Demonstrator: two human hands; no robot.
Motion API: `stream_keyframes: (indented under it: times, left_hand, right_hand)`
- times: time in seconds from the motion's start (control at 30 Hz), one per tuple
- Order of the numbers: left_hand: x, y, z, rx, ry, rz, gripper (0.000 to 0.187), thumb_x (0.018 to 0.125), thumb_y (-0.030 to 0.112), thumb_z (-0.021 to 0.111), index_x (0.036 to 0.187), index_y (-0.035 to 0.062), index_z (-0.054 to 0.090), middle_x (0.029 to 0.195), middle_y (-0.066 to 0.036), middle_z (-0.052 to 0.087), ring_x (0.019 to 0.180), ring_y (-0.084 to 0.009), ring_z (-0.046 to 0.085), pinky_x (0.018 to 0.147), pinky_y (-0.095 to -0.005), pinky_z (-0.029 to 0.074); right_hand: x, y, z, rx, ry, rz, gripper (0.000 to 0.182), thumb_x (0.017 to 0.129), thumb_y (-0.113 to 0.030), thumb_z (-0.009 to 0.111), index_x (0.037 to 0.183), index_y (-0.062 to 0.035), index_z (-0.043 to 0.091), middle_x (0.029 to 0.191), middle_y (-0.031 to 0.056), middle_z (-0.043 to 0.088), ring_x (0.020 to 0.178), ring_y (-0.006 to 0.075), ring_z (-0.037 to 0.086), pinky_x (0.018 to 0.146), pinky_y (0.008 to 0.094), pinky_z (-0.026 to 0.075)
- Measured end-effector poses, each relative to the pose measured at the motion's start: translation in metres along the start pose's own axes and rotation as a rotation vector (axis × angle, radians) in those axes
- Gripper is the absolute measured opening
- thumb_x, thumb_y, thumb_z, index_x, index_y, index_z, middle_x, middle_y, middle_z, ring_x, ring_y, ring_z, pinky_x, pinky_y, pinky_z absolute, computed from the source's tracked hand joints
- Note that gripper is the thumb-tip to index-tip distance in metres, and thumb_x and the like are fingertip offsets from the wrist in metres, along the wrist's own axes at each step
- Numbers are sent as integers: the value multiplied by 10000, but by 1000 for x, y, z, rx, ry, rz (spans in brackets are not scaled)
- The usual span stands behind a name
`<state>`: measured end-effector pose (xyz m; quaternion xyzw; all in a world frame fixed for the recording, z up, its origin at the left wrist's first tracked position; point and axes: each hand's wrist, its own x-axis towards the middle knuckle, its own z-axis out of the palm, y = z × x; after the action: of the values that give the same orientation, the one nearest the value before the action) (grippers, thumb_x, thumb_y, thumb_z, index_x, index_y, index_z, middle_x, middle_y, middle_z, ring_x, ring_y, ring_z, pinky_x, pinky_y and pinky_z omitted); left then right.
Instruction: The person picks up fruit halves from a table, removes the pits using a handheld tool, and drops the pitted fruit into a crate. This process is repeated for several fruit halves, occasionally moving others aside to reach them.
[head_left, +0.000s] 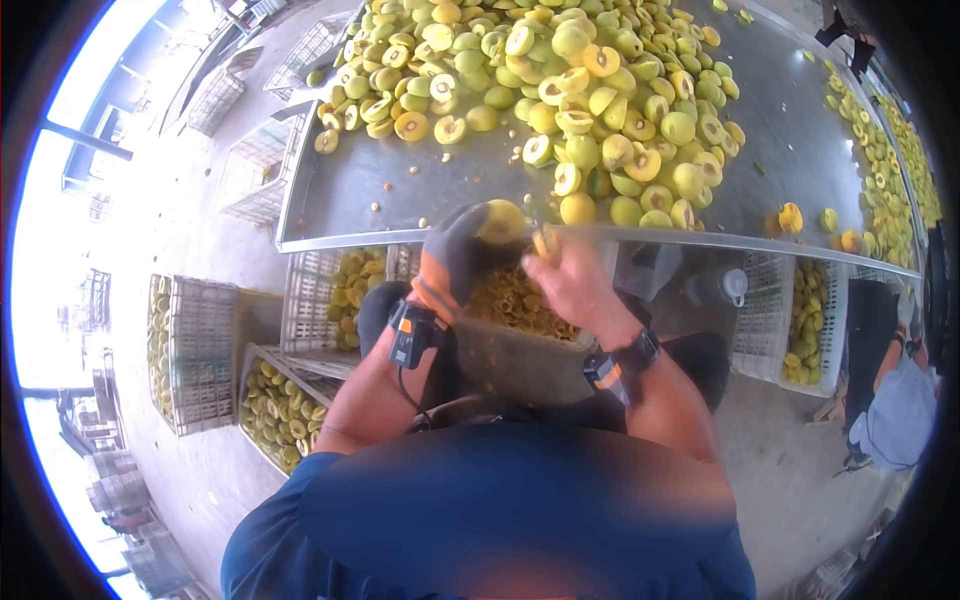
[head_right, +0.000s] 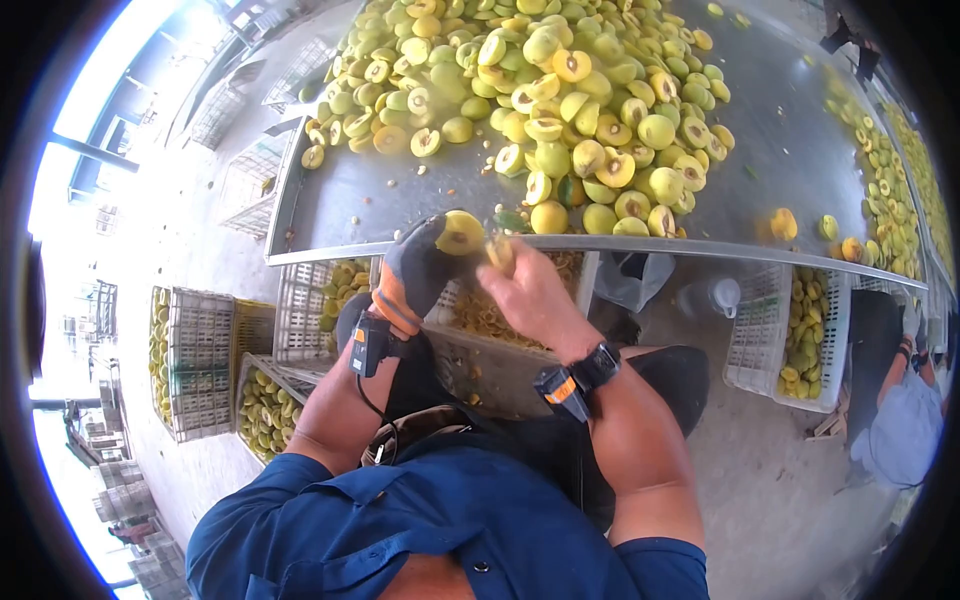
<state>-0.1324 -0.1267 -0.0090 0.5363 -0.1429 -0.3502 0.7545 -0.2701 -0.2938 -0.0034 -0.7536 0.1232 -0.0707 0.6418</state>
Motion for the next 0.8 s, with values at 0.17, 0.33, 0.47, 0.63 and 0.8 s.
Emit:
stream_keyframes:
  times: [0.17,0.33,0.47,0.63,0.8]
  left_hand:
    - [1,-19,4,686,-31,468,265,987,76,707,1240,-6,706,1144,-154,738,1009,-253,735,870,-368,609]
    - [-10,-11,23,20,76,0,341,1094,236,589,1297,-34,640,1198,-154,724,1080,-248,707,940,-360,567]
    - [-13,-14,38,-210,156,26,283,1028,129,678,1247,-49,660,1151,-145,726,1032,-223,710,896,-343,582]
    - [-13,-15,47,-146,237,105,307,1021,128,686,1264,-55,646,1165,-150,724,1046,-224,708,922,-345,583]
    - [-13,-13,43,-176,215,83,312,1018,128,691,1267,-55,647,1171,-155,724,1043,-224,709,920,-350,587]
  right_hand:
    - [-7,-3,7,-89,-31,44,380,975,-210,655,1261,40,629,1084,267,743,1034,432,710,938,463,533]
    - [-1,6,7,292,-194,329,280,984,-131,617,1206,37,636,1029,206,723,975,349,688,907,449,527]
    - [2,9,15,29,-28,-134,252,972,-126,620,1169,30,631,1021,241,718,941,410,694,858,490,547]
    - [2,0,11,-208,64,-85,274,957,-114,621,1193,25,623,1045,287,705,983,472,680,882,494,546]
    - [11,18,15,-176,12,-34,294,943,-80,626,1221,16,626,1063,283,713,1026,463,682,901,474,545]
